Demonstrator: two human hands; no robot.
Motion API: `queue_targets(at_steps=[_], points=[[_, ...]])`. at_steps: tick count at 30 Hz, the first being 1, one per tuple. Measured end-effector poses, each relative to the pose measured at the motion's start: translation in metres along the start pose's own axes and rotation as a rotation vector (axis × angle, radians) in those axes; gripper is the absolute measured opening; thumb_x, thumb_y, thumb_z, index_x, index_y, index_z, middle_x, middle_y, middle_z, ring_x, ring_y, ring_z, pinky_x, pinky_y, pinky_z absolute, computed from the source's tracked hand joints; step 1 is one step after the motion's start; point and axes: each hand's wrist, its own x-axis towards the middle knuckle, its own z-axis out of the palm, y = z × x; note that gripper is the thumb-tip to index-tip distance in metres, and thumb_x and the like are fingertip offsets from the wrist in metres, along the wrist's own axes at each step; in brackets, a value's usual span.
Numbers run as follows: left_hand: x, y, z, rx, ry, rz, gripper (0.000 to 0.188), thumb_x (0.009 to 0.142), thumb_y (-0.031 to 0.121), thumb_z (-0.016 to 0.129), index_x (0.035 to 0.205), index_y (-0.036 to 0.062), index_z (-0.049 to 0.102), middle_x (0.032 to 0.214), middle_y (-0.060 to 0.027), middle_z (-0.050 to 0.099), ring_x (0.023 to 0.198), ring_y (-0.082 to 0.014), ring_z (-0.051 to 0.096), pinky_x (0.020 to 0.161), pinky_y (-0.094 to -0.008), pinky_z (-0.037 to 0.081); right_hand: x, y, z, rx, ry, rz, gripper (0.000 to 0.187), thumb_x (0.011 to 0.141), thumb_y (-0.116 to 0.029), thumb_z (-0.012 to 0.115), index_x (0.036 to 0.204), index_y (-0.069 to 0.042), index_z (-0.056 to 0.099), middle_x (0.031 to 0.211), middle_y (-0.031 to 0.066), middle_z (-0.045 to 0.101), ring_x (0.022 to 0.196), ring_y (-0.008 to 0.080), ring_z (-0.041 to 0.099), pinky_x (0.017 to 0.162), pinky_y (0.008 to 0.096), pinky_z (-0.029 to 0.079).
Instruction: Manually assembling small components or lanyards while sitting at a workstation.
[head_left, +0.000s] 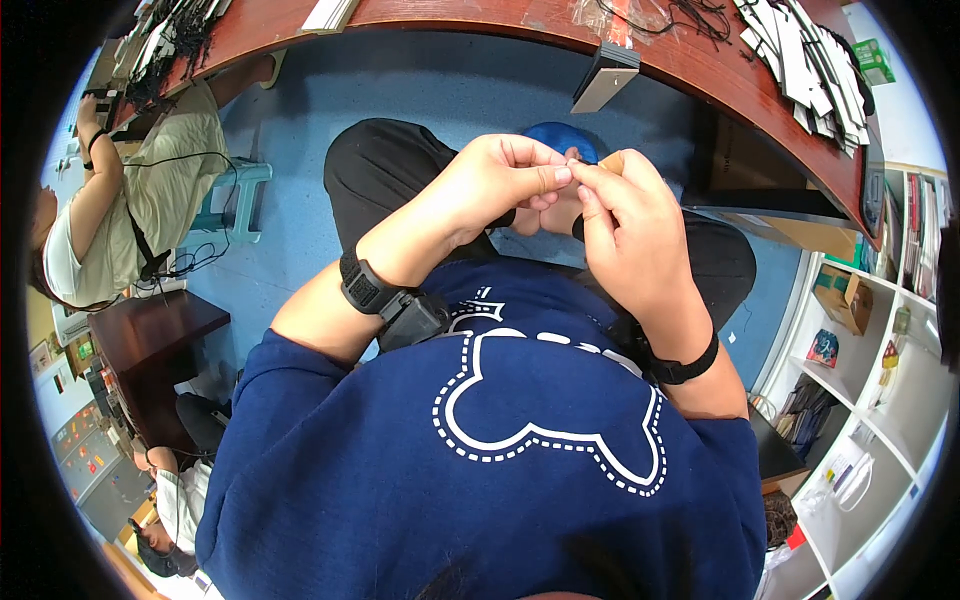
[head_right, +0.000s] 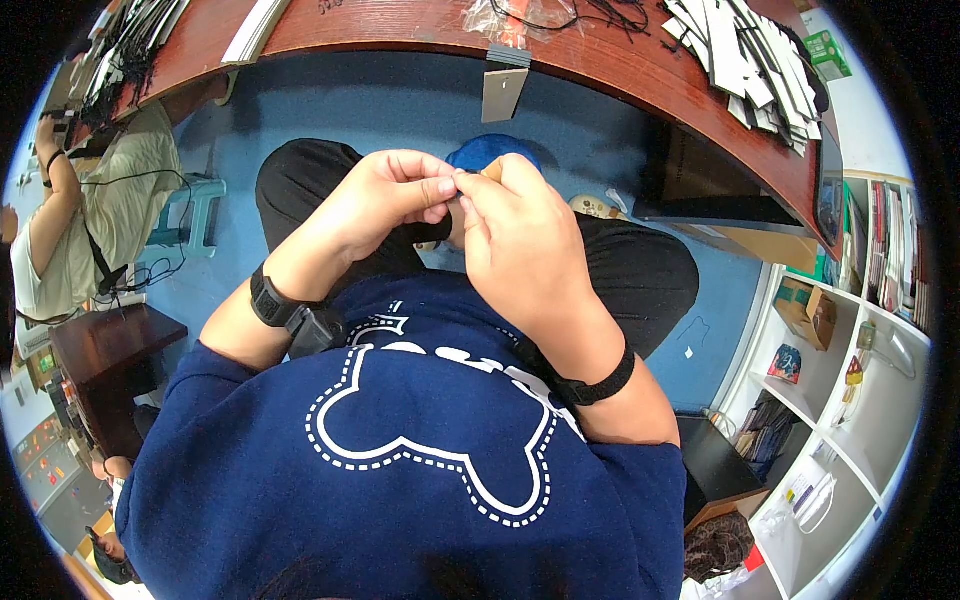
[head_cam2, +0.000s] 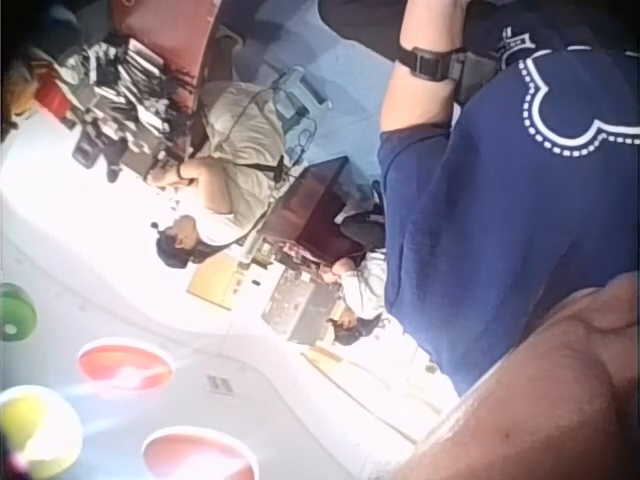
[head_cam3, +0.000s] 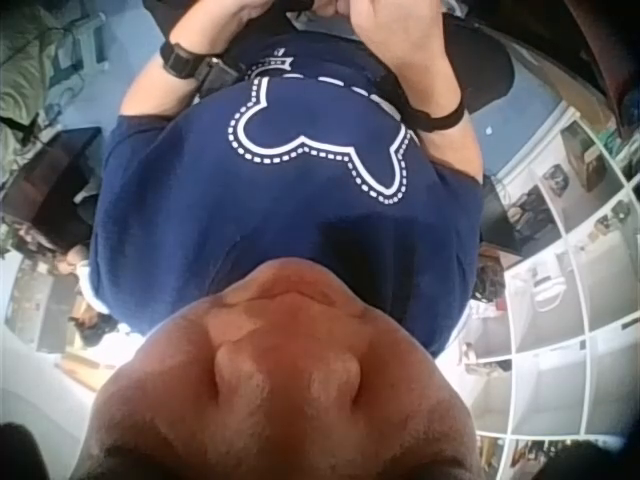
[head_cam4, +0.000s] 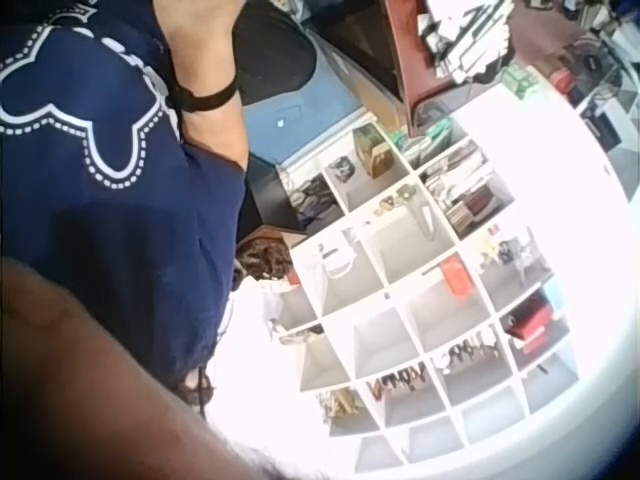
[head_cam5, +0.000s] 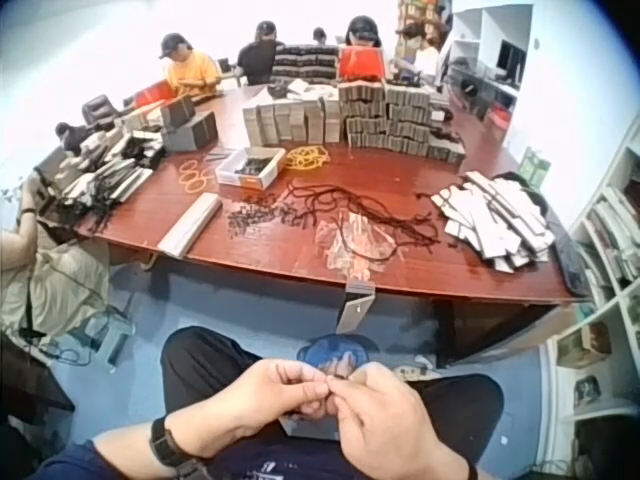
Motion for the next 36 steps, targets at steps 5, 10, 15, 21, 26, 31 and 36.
queue_targets(at_steps=[5,10,15,21,26,31,36], points=[[-0.001,0.0,-0.005,0.026,-0.033,0.018,0.011,0.09,0.013,0.062,0.09,0.0012,0.063,0.072,-0.0014,0.061,0.063,-0.0066,0.056,0.058,-0.0207,0.047,-0.001,0.003,-0.005,0.442,-0.119,0.239,0.021,0.085,0.006,0.051,0.102,0.002,0.063,0.094,0.0085,0.06,0.082,0.015,0.059,0.072,0.0279,0.048],[-0.006,0.006,-0.009,0.016,-0.146,0.076,0.011,0.09,0.013,0.061,0.087,0.0018,0.062,0.072,-0.0012,0.06,0.06,-0.0067,0.056,0.056,-0.0205,0.045,0.0,0.009,-0.006,0.853,-0.179,0.543,0.022,0.087,0.003,0.055,0.109,0.001,0.06,0.113,0.0066,0.059,0.091,0.0074,0.057,0.078,0.0207,0.049],[-0.009,0.014,-0.008,0.248,-0.166,0.096,0.011,0.089,0.01,0.062,0.094,0.0012,0.061,0.083,0.0013,0.062,0.072,-0.0048,0.057,0.069,-0.0192,0.047,0.001,0.01,-0.003,0.812,-0.142,0.55,0.011,0.086,0.0,0.062,0.096,0.003,0.062,0.081,0.0049,0.066,0.069,0.0087,0.062,0.062,0.0209,0.051],[-0.015,0.021,0.005,0.598,0.066,0.335,0.008,0.083,0.006,0.068,0.086,0.0008,0.062,0.08,-0.0007,0.06,0.07,-0.0062,0.056,0.063,-0.0205,0.046,0.002,0.005,-0.002,0.501,-0.075,0.54,0.004,0.081,0.0,0.063,0.083,0.001,0.06,0.072,0.0047,0.063,0.063,0.0057,0.06,0.054,0.0198,0.046],[-0.016,0.024,0.014,0.747,0.164,0.529,0.009,0.078,0.004,0.07,0.079,0.0009,0.062,0.077,-0.0037,0.056,0.066,-0.0083,0.055,0.06,-0.0222,0.045,0.002,0.001,0.011,0.516,0.132,0.368,0.005,0.082,0.002,0.06,0.086,0.0,0.056,0.07,0.0012,0.056,0.058,0.0029,0.054,0.052,0.0184,0.043],[-0.011,0.018,0.015,0.477,0.141,0.512,0.009,0.085,0.007,0.065,0.082,-0.0017,0.063,0.077,-0.0061,0.06,0.067,-0.0108,0.06,0.061,-0.0248,0.048,0.0,0.007,0.011,0.453,0.182,0.27,0.004,0.084,0.0,0.062,0.085,-0.001,0.058,0.073,0.0007,0.056,0.062,0.0014,0.052,0.054,0.0183,0.043],[-0.01,0.008,0.015,0.217,0.079,0.42,0.007,0.087,0.005,0.062,0.093,0.0012,0.063,0.074,-0.0015,0.059,0.063,-0.0058,0.056,0.056,-0.0217,0.046,-0.004,0.009,0.011,0.548,0.134,0.31,0.004,0.085,-0.002,0.062,0.088,-0.001,0.059,0.074,-0.0005,0.057,0.063,0.0013,0.051,0.055,0.0181,0.043]])
